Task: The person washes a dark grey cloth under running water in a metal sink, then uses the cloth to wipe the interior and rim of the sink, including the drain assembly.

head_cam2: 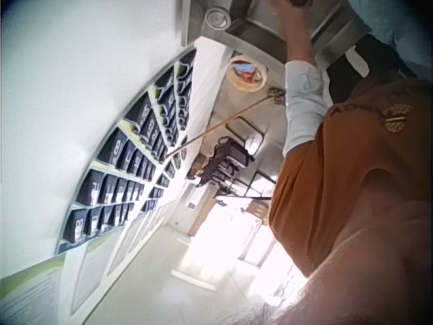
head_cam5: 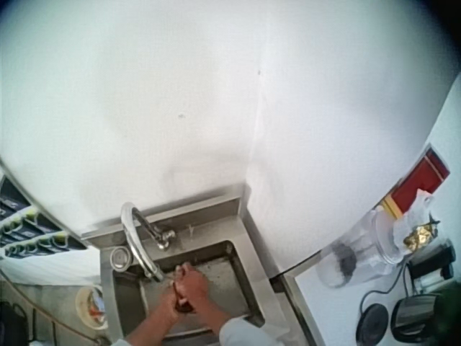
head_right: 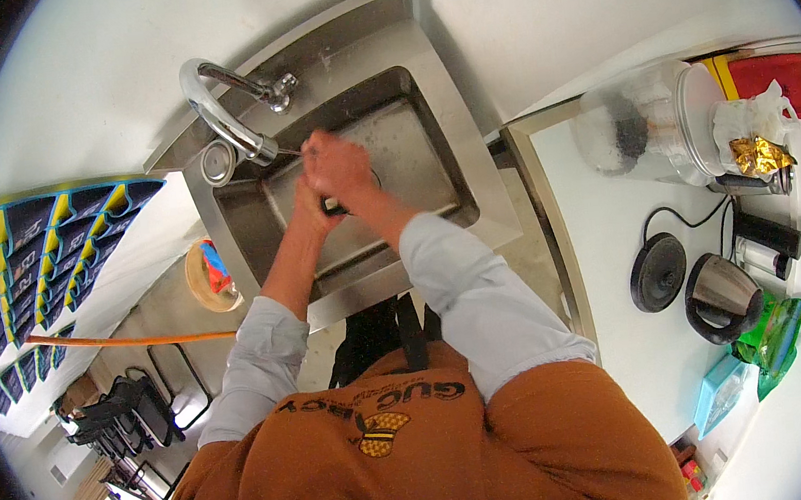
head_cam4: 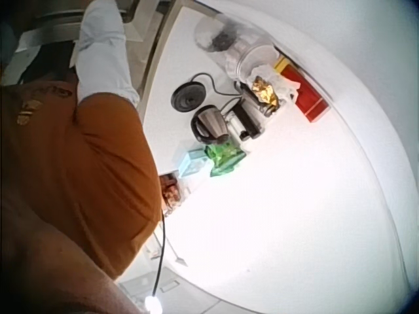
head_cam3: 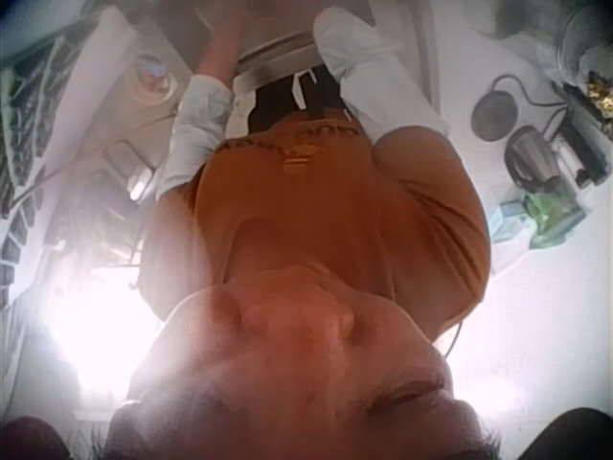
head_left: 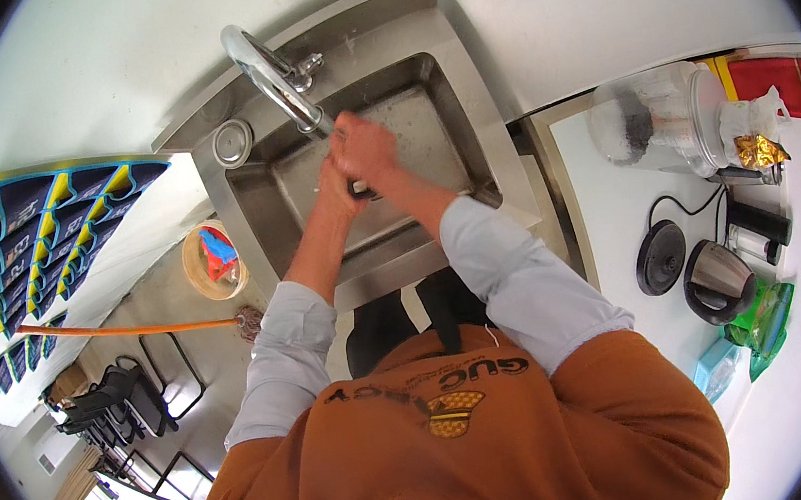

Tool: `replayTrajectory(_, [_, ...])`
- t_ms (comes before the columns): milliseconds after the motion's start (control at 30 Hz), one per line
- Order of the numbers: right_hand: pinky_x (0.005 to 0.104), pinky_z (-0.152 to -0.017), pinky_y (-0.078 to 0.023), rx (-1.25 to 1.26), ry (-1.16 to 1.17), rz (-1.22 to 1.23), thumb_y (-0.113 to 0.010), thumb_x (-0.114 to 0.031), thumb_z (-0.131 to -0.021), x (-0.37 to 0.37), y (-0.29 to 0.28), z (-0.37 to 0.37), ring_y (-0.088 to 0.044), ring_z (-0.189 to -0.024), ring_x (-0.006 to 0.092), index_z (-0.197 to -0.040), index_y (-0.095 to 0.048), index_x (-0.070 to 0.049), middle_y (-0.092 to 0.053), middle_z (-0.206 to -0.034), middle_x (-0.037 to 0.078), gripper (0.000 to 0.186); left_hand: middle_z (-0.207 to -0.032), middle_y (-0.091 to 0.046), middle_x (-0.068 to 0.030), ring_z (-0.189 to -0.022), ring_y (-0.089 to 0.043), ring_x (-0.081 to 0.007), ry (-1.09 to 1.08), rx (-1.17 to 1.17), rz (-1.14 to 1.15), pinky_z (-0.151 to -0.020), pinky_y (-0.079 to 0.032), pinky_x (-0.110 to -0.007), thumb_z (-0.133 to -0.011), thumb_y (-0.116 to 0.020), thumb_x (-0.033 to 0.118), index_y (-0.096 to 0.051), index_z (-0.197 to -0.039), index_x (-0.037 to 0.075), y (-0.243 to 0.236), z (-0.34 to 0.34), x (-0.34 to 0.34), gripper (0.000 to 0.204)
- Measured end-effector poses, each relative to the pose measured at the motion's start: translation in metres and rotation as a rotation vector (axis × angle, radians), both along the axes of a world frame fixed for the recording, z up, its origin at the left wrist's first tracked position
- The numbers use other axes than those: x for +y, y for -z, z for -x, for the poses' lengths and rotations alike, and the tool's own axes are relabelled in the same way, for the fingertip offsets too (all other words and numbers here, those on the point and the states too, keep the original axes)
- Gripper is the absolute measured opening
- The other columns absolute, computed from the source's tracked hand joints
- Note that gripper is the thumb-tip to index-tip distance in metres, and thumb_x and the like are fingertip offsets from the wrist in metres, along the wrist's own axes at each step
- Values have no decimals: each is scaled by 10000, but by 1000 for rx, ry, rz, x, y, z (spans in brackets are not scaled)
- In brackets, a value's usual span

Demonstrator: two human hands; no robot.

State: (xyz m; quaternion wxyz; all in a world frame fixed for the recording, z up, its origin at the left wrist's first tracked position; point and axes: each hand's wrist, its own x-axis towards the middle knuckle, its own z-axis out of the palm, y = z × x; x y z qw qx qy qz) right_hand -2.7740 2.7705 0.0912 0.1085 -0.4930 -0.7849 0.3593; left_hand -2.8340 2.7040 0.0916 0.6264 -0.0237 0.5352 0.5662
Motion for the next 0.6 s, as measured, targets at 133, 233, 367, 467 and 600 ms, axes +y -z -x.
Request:
replayTrajectory(133, [480, -727, -479, 161, 107, 4, -542, -380, -843, -8, -15, -9, -605, -873, 374, -886, -551, -124, -638, -906, 138, 260, -1040, -611, -71, -898, -611, -206, -28, -283, -195, -743, -512, -409, -935, -457, 468, -534, -1130, 136, 33, 6, -1, 393])
replayTrajectory(233, [464, -751, -481, 358, -72, -305, -529, -369, -862, -54, -28, -12, -604, -920, 365, -949, -563, -128, -581, -1059, 174, 259, -987, -614, -58, -865, -609, -196, 23, -449, -364, -713, -520, -391, -935, -483, 429, -544, -1089, 135, 68, 41, -16, 337])
replayTrajectory(367, [475, -702, -480, 154, 116, -18, -530, -364, -860, -2, -2, -8, -603, -855, 372, -872, -545, -114, -616, -843, 136, 251, -828, -596, -34, -742, -586, -183, -100, -158, 93, -633, -512, -363, -921, -534, 371, -552, -995, 120, -34, -14, 9, 262])
replayTrajectory(467, [481, -710, -477, 169, 210, 53, -502, -381, -878, 6, 15, -9, -596, -854, 392, -861, -556, -105, -619, -909, 161, 282, -826, -597, -34, -749, -583, -183, -122, -269, 13, -628, -511, -348, -919, -530, 373, -549, -986, 108, -6, -15, 19, 273])
replayTrajectory(600, [493, -699, -472, 200, 142, -67, -471, -396, -893, -14, 15, -8, -599, -824, 397, -872, -548, -95, -625, -863, 165, 311, -919, -626, -53, -839, -605, -220, -6, -503, -379, -678, -525, -354, -931, -488, 411, -558, -1010, 102, 98, 47, -10, 326])
